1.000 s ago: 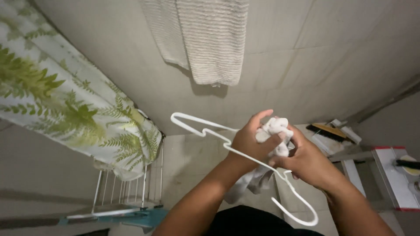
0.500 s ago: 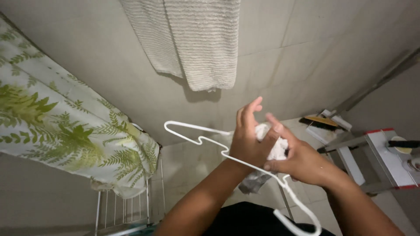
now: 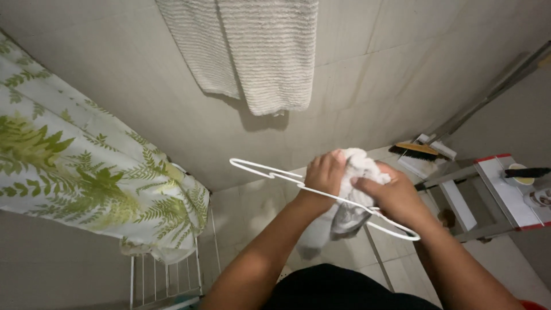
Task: Hanging towels on hangers in a bathroom.
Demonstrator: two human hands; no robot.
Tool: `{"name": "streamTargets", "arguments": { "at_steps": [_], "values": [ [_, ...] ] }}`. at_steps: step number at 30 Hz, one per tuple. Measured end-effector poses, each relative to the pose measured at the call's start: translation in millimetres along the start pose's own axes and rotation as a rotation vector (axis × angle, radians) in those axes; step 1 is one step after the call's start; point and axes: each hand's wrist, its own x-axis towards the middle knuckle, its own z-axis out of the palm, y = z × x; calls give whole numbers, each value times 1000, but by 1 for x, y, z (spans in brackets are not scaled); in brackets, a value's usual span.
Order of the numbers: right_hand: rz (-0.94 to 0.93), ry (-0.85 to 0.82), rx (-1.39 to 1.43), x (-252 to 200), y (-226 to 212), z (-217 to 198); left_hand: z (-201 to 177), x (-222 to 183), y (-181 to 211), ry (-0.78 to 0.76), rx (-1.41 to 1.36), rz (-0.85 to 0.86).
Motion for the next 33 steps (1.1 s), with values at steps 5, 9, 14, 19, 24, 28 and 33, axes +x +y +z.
{"name": "streamTargets", "arguments": {
  "at_steps": [5, 9, 14, 19, 24, 28, 33],
  "values": [
    [-201, 103, 156, 28, 45, -12, -37, -24, 63, 94, 33, 229],
    [-139, 241, 423, 40, 58, -10, -41, -29, 79, 9, -21, 214],
    [-124, 348, 267, 48, 74, 28, -19, -24, 90, -165, -617, 0],
    [-327, 283, 495, 27, 51, 61, -25, -13, 89, 201, -321, -327],
    [-117, 290, 573, 18, 17, 52, -23, -11, 50, 219, -305, -536],
    [-115, 205, 671, 15, 4, 50, -13, -17, 30, 364, -161, -461],
    [-145, 197, 774, 14, -24, 36, -18, -21, 20, 263, -131, -602]
  ]
}}
